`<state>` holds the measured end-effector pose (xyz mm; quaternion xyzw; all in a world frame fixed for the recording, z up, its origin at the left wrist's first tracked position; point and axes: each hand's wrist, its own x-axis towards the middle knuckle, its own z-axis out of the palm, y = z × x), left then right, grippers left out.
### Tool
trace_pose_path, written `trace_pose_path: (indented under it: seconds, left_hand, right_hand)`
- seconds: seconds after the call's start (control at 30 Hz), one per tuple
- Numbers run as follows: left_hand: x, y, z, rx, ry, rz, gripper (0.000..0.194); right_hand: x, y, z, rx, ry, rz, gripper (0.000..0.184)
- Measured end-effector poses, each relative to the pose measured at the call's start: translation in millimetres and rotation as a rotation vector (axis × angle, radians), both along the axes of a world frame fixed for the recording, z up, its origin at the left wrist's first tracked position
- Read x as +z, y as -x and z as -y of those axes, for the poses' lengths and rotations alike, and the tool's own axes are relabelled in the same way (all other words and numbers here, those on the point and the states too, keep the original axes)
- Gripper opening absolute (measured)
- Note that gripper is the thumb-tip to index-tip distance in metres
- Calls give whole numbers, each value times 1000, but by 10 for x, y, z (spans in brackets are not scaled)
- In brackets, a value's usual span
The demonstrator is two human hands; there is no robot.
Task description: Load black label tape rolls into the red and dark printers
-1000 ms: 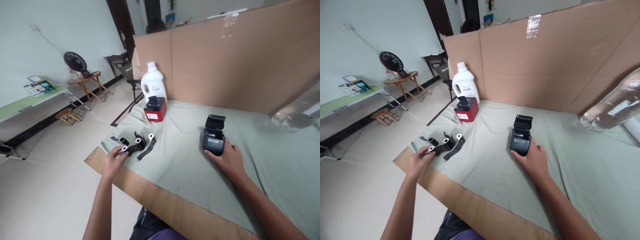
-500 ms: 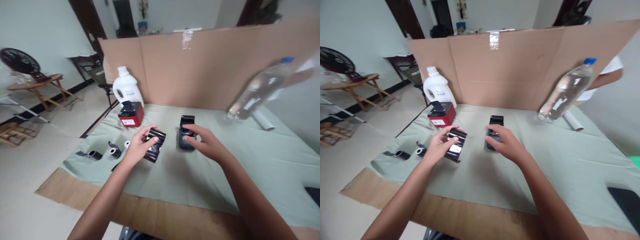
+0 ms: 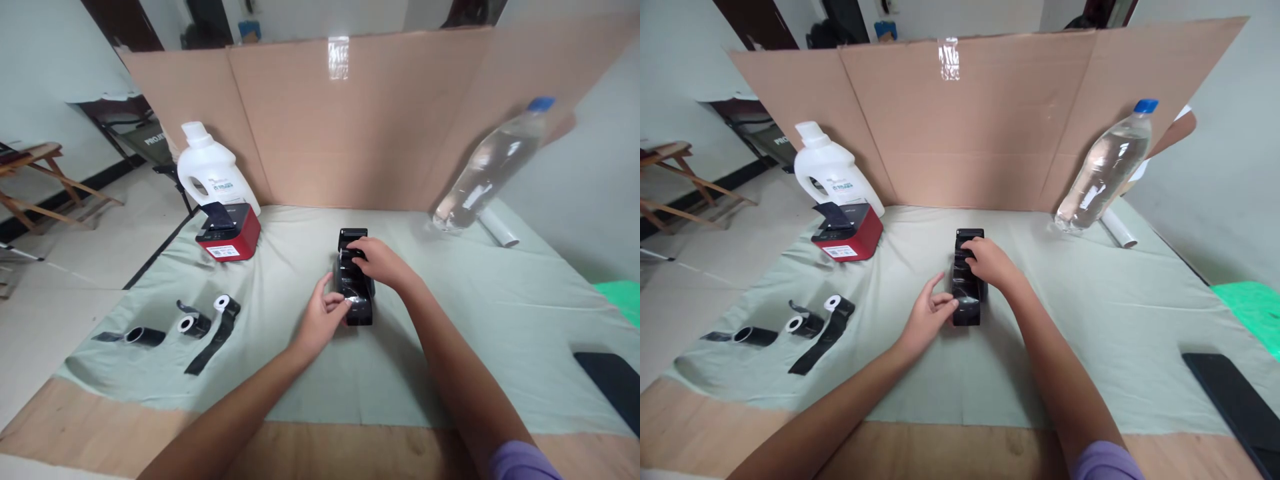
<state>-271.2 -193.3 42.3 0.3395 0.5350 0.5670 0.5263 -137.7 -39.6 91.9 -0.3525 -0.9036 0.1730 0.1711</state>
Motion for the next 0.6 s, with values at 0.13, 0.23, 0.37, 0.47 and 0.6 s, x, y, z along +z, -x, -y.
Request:
trace_pose_path:
  seconds: [0.13, 0.23, 0.37, 0.47, 0.6]
  left_hand:
    - [-128, -147, 99, -63, 19, 6, 80]
    - [-202, -156, 68, -61, 2, 0, 68]
    - [-250, -135, 32, -67, -31, -13, 60]
    - [-261, -135, 20, -67, -27, -15, 59]
    - [-266, -139, 10, -75, -29, -32, 57]
  right_hand:
    - [-145, 4, -115, -49, -13, 87, 37]
    - [-193, 19, -115, -70, -38, 140, 36]
    - [-262, 74, -50, -129, -94, 190, 31]
    - [-305, 113, 0, -236, -110, 159, 28]
    - [-288, 114, 21, -311, -58, 155, 16]
